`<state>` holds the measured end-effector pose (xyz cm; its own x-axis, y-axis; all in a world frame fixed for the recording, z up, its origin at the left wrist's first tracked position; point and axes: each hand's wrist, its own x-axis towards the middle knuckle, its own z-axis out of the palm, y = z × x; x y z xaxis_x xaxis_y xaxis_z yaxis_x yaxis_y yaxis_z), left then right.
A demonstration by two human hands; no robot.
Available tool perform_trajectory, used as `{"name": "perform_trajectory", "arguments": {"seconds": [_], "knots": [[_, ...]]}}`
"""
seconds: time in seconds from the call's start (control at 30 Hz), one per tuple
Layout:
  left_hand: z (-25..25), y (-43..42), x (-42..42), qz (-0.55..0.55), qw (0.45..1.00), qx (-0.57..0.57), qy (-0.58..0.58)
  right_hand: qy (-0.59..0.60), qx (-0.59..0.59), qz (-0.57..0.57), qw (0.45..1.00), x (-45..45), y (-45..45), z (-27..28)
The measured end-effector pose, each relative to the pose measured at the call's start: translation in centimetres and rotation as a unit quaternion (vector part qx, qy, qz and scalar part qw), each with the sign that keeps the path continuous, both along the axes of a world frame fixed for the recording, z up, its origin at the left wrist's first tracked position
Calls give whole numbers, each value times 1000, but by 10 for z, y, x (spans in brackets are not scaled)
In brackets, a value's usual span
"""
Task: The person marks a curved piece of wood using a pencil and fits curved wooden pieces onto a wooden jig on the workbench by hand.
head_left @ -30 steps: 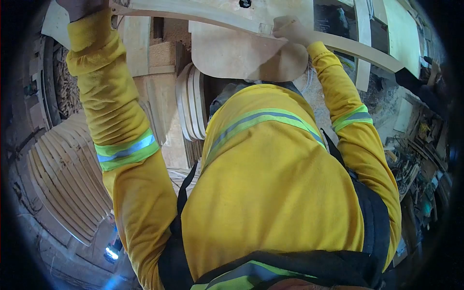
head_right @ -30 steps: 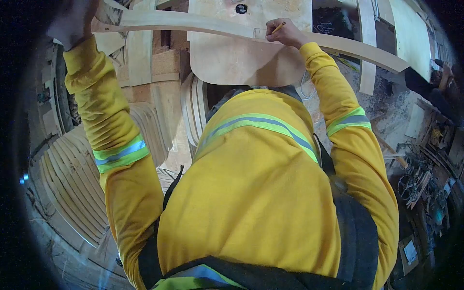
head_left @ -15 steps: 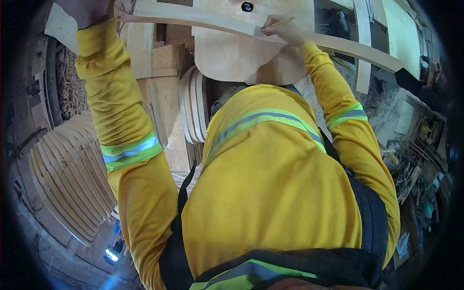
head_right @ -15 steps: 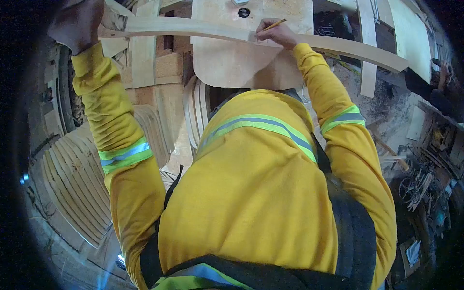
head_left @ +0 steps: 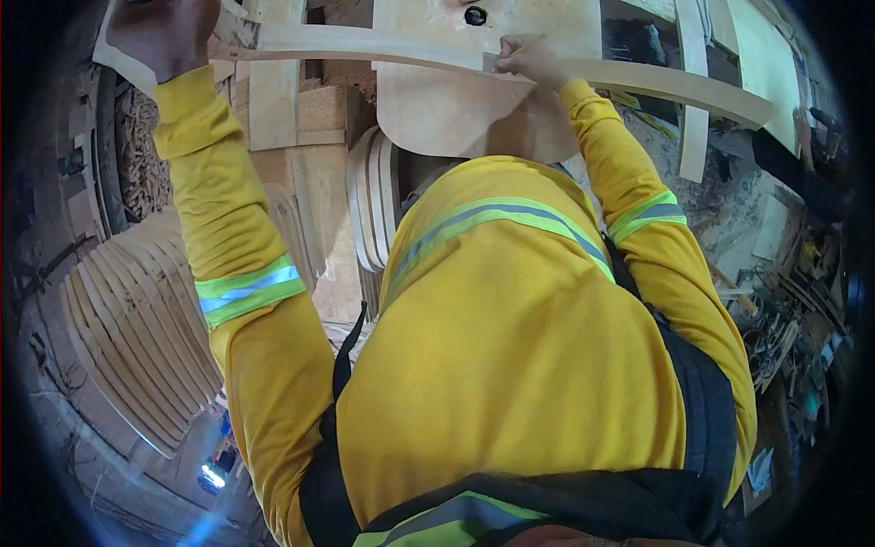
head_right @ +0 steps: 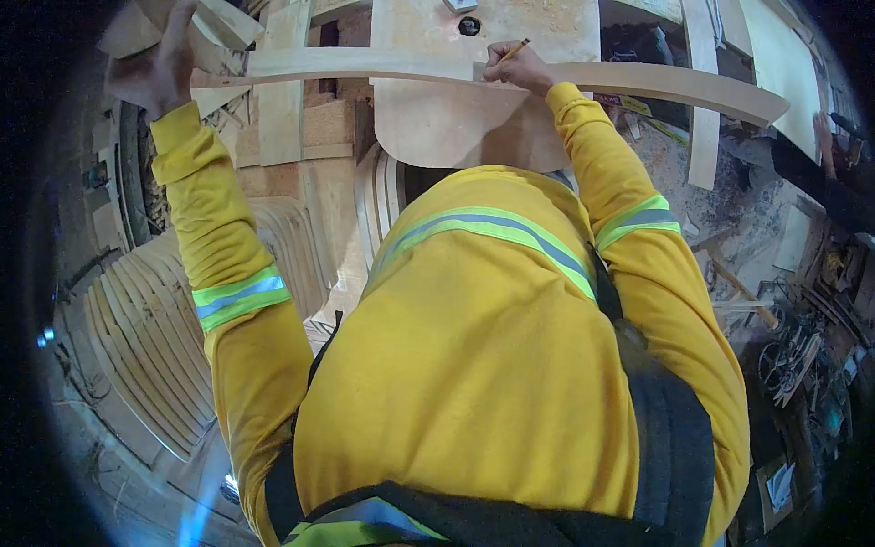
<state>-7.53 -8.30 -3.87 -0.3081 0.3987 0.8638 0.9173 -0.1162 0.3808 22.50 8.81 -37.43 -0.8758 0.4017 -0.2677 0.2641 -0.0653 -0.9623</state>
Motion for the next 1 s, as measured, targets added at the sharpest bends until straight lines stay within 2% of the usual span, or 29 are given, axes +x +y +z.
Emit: {"name": "perform_trajectory", "arguments": {"seconds": [0.07, 0.17, 0.27, 0.37, 0.47, 0.57, 0.67, 0.77, 0.87, 1.0], "knots": [[-2, -6, -8, 34, 999, -26, 14, 1, -17, 7, 1000, 0, 2, -2], [4, -5, -4, -2, 998, -18, -55, -24, 64, 42, 997, 1, 2, 9], [8, -6, 24, -39, 996, -45, -62, -15, 19, 43, 999, 0, 2, 3], [7, -9, 33, -51, 997, -23, -62, -30, 55, 50, 997, 1, 2, 7], [12, -13, 41, -8, 996, -64, -64, -15, 30, 45, 998, 0, 0, 2], [11, -14, 38, 1, 997, -57, -58, -21, 56, 42, 997, 0, -2, 15], [10, -18, 37, -36, 995, -63, -68, -3, 6, 33, 999, 1, -2, 7], [10, -16, 42, -5, 992, -69, -107, 8, 22, 16, 1000, -1, -2, 7], [6, -16, 37, -41, 994, -40, -94, -11, 27, 33, 999, 0, -3, 21], [8, -20, 37, -40, 993, -60, -94, 0, 46, 23, 999, -2, -2, 9]]}}
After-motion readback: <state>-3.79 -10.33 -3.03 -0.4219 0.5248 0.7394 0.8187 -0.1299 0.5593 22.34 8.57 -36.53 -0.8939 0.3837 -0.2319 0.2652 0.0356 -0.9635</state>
